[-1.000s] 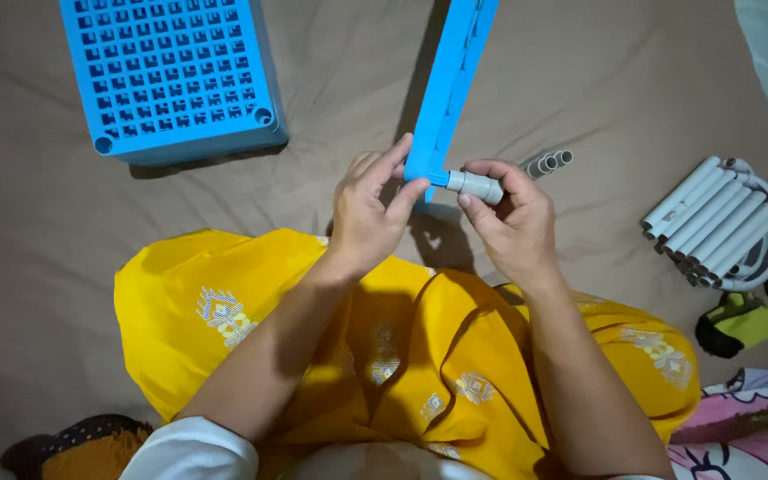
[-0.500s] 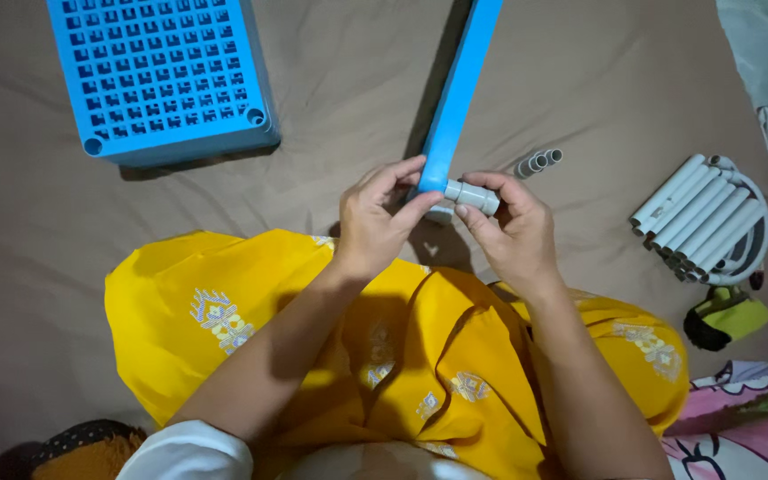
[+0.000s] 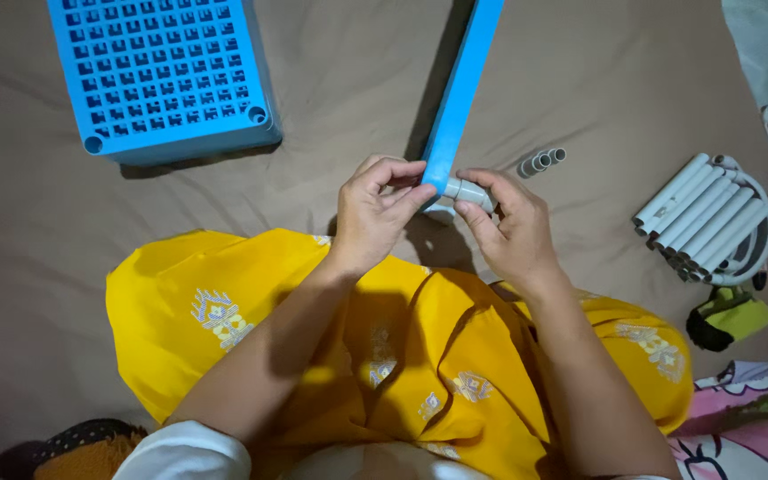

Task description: The person assembles a blue plastic grid rack by inserting white plastic tubes into the corner holes. They insert short and long tubes, adjust the rack, and wipe the surface with a cloth before placing the assembled unit aside.

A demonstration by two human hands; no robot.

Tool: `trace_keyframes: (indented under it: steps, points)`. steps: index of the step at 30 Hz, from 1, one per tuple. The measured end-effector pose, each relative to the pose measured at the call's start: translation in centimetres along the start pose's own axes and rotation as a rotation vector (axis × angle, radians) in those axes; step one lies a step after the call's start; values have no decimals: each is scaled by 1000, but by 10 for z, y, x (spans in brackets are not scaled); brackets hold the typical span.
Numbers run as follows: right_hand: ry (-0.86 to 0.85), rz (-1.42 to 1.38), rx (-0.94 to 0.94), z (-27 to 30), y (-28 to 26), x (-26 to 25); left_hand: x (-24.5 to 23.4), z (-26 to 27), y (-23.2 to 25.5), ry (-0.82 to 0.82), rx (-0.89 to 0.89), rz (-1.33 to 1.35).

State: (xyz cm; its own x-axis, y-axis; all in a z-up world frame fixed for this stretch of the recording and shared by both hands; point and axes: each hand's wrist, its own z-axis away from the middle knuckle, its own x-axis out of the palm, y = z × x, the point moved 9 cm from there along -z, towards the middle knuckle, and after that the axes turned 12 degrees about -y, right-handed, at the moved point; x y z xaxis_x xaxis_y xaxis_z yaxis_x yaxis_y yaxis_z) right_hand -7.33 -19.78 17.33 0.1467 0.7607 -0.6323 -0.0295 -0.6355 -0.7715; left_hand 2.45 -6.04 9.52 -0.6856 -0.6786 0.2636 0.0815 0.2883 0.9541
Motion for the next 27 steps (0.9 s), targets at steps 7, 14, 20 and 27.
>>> trace_keyframes:
  steps: [7, 14, 20, 27]
  points:
    - [-81, -248, 208, -3, 36, 17, 1, 4, -5, 9, 19, 46]
    - [4, -284, 73, 5, 30, 7, 3, 4, -1, -4, 26, 52]
    - [26, -268, 188, 8, 37, 8, 4, 4, 8, -15, 71, -21]
    - [27, -398, 102, 5, 32, 9, 5, 2, 5, -62, 19, -84]
